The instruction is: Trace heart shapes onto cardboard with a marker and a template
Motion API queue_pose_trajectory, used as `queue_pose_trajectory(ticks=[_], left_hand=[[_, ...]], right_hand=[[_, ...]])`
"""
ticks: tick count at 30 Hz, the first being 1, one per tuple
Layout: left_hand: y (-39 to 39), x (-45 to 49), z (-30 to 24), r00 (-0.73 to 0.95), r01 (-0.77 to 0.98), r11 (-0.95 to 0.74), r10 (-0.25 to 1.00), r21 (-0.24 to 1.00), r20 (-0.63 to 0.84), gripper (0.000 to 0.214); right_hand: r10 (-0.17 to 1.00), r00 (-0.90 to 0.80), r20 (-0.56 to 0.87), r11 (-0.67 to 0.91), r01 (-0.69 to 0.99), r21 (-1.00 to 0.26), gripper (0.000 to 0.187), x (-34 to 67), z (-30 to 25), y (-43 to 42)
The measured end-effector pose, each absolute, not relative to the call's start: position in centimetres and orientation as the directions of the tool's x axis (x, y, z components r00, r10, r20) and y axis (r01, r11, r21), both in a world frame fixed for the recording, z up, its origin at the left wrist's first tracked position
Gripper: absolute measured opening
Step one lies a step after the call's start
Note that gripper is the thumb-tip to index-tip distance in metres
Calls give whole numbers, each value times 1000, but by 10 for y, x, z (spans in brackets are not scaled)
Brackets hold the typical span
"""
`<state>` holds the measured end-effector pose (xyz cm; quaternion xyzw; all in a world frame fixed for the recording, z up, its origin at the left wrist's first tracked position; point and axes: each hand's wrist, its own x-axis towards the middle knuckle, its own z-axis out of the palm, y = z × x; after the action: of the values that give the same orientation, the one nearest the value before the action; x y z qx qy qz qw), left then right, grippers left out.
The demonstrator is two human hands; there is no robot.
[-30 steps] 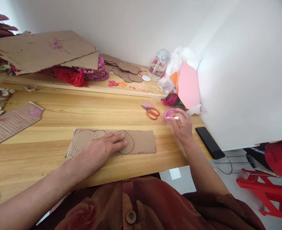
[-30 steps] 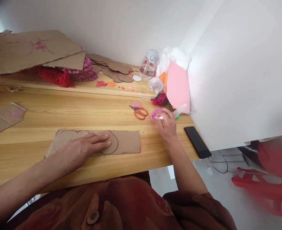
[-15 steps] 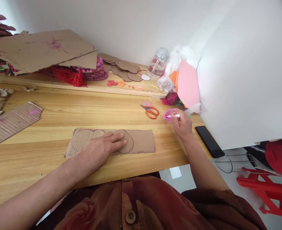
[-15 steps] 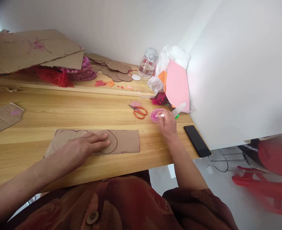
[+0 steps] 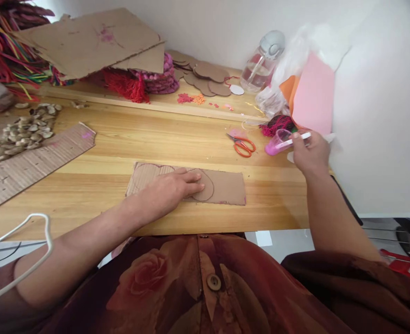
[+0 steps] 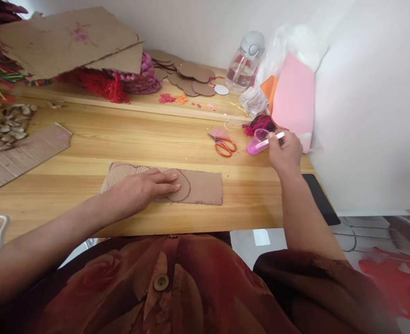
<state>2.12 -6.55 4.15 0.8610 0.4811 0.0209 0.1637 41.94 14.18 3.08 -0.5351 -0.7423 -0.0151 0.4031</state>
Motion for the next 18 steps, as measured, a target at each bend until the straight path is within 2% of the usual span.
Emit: queue_pose_trajectory(ticks=[5, 10, 12, 14, 17, 18], left_hand=[[-62, 21, 43, 577, 795, -526, 809, 303, -109, 53], [-59, 18, 40, 603, 774, -556, 793, 302, -85, 47], [-57, 16, 37, 614, 763, -573, 787, 300, -61, 46], [-55, 15, 34, 625, 748, -590, 781, 304, -20, 45], [-51, 13, 30, 626, 738, -597, 780, 315, 10, 42], [-50, 13, 29, 627, 736, -596, 779, 321, 7, 41]], right_hand=[[738, -125, 663, 478, 791, -383, 29, 416, 47, 131], [688, -133, 713, 467, 834, -295, 21, 391, 85, 82], [714, -113, 691, 468, 811, -350, 22, 375, 99, 55], [738, -143, 660, 532, 725, -437, 19, 356, 107, 27], [757, -314, 573, 620, 620, -481, 14, 327, 100, -9], [731, -366, 576, 664, 576, -477, 12, 317, 94, -19]])
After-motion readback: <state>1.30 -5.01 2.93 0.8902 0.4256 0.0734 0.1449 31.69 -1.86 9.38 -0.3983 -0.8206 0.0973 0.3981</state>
